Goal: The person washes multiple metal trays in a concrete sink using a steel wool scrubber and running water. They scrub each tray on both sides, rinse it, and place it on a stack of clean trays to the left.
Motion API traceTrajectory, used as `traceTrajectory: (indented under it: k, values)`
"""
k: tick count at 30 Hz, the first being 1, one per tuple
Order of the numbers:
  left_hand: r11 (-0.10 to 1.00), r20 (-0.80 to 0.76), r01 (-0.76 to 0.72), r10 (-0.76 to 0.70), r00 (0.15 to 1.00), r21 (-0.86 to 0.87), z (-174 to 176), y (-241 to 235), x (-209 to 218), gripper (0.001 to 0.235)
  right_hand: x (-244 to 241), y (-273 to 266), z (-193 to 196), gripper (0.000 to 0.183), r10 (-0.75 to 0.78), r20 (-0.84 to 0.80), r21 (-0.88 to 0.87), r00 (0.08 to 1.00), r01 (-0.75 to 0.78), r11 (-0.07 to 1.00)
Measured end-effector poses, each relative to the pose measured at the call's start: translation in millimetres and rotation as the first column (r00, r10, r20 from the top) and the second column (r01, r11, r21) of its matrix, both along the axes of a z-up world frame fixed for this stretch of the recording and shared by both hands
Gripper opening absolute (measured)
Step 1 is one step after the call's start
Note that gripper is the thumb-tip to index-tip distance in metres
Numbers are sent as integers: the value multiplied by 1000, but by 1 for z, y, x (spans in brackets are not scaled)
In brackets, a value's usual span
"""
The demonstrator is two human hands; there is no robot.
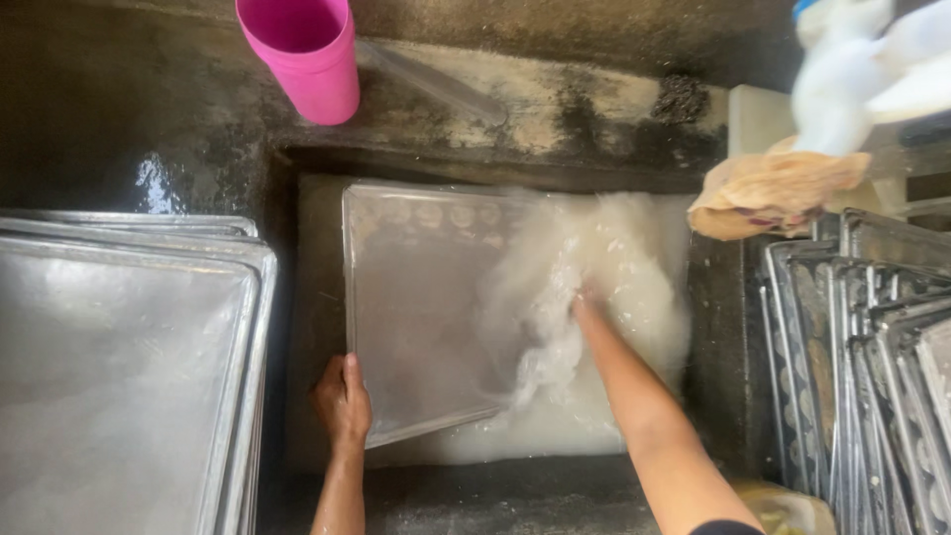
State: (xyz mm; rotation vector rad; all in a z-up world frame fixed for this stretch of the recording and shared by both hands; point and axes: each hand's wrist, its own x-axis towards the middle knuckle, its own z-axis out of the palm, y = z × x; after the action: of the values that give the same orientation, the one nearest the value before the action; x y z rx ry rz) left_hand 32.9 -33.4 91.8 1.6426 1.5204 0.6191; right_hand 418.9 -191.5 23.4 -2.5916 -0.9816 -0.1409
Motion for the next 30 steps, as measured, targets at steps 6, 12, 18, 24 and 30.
traceTrajectory:
  k: [6, 12, 18, 24, 30]
  values:
    - [1000, 27, -6, 5, 1000, 12, 6, -1, 0, 59, -60, 137, 2, 49, 34, -27, 99, 999, -31, 995]
    - [997, -13, 30, -29, 999, 76, -9, 3, -1, 57, -169, 255, 35, 54, 561, -86, 359, 823, -500, 788]
    - [926, 110, 73, -121, 986, 371, -15, 6, 3, 56, -215, 157, 64, 30, 892, -38, 379, 450, -820, 429]
    - [1000, -17, 12, -12, 1000, 21, -43, -3, -7, 60, -156, 279, 83, 9, 873, 282, 90, 399, -916, 390]
    - [990, 101, -122, 128, 987, -69, -85, 9, -8, 71, -243, 186, 68, 32, 868, 157, 145, 471, -880, 451]
